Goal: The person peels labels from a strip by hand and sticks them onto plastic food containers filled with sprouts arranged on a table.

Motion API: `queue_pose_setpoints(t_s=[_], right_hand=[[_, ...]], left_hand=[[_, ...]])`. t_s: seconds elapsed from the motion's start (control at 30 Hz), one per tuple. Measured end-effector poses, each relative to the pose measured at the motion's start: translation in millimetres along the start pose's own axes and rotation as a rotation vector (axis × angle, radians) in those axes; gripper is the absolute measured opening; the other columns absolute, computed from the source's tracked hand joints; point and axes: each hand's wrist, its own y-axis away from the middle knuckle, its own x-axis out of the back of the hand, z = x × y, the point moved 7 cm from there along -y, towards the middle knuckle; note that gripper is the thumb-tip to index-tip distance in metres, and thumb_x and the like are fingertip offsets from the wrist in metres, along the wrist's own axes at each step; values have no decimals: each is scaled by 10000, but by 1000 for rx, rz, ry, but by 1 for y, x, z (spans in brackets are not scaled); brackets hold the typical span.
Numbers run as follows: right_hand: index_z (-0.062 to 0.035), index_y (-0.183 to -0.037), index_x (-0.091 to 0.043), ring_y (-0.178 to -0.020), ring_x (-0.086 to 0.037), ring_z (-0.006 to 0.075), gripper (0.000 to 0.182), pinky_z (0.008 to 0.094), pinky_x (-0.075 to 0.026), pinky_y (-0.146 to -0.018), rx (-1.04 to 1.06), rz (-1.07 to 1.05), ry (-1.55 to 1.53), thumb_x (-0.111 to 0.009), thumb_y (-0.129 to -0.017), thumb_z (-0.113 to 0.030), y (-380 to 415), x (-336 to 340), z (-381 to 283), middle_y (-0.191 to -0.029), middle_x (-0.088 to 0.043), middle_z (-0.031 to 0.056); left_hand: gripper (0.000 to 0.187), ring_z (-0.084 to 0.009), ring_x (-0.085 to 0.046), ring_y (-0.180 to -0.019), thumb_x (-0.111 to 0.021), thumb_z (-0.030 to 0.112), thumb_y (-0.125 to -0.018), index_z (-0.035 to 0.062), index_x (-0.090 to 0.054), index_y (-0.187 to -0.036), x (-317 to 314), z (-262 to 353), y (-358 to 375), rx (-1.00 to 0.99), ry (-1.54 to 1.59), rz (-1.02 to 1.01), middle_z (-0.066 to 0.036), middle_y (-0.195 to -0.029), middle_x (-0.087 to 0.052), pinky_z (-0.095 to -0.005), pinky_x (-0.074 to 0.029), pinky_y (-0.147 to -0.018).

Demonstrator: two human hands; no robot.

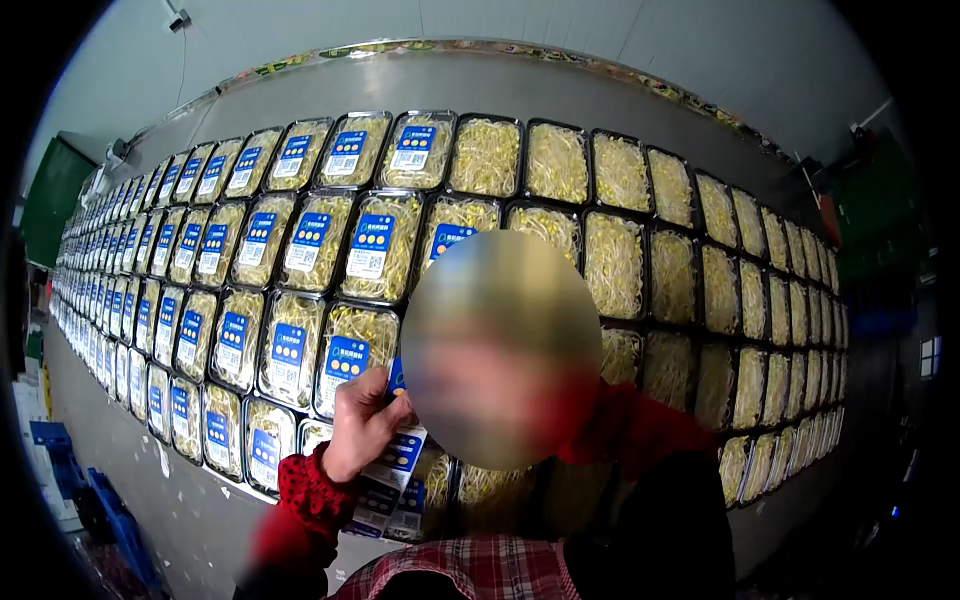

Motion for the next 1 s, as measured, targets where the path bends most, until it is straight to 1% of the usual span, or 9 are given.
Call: queue_pose_setpoints(t_s=[0.2, 0.43, 0.5, 0.57, 0.63, 0.7, 0.8, 0.93, 1.0], right_hand=[[20, -982, -634, -762, -654, 95, 183, 241, -535, -669, -51, 328, 169, -738, -870, -80, -130, 171, 32, -844, -682, 54], [-59, -1072, -646, -976, -650, 368, 586, 426, -500, -900, -189, 293, 782, -912, -627, -330, -229, 199, 158, -996, -680, 203], [-61, -1302, -548, -1079, -632, 369, 791, 441, -488, -953, -323, 392, 1019, -901, -653, -344, -212, 193, 135, -1128, -651, 240], [-11, -1310, -532, -1058, -654, 307, 730, 413, -520, -909, -167, 254, 752, -874, -720, -272, -188, 170, 109, -1131, -668, 210], [28, -1239, -578, -958, -678, 205, 554, 335, -542, -840, -296, -250, -114, -830, -785, -166, -141, 99, 103, -1064, -704, 138], [22, -1160, -638, -872, -661, 112, 378, 260, -531, -788, -338, -318, -254, -784, -826, -77, -91, 56, 70, -977, -723, 71], [20, -955, -685, -725, -635, 119, 258, 300, -506, -654, -114, -52, -134, -812, -799, -142, -57, 55, 58, -794, -700, 83], [9, -944, -700, -741, -669, 140, 205, 305, -528, -687, 12, 233, -102, -795, -810, -113, -26, 72, 47, -805, -714, 100], [-20, -916, -728, -742, -672, 120, 125, 275, -528, -673, -153, 217, -50, -778, -830, -96, -25, 103, 38, -862, -732, 63]], left_hand=[[226, -28, -448, -550, -755, 138, -903, -32, -657, -791, -1, -14, 1, 273, 161, 102, 6, -627, -599, -237, -366, -469], [140, -121, -522, -681, -669, 43, -939, -6, -683, -1070, 3, -7, -26, 162, 184, 95, -46, -782, -562, -264, -431, -611], [171, -174, -534, -687, -675, 27, -918, 2, -679, -1087, 7, -13, -33, 114, 116, 94, -75, -772, -556, -297, -442, -625], [182, -204, -522, -688, -673, 24, -912, -1, -670, -1092, 7, -14, -45, -46, 39, 77, -96, -784, -554, -316, -440, -631], [186, -207, -506, -688, -673, 18, -909, 1, -668, -1094, 3, -13, -51, -33, 60, 59, -84, -770, -543, -324, -430, -632], [207, -222, -574, -791, -705, 33, -886, -1, -679, -1090, -2, -28, -51, 147, 84, -10, -113, -952, -602, -324, -476, -715], [257, -309, -617, -1083, -775, 68, -829, -12, -707, -1063, -10, -4, -63, -198, -278, -7, -192, -1427, -441, -357, -490, -947], [129, -42, -466, -630, -757, 69, -878, -34, -679, -872, -32, 8, -89, -22, 1, -21, -7, -652, -573, -237, -400, -524], [180, -26, -453, -607, -747, 110, -900, -43, -673, -842, -45, 19, -91, 100, 75, -9, 16, -662, -599, -241, -400, -505]])
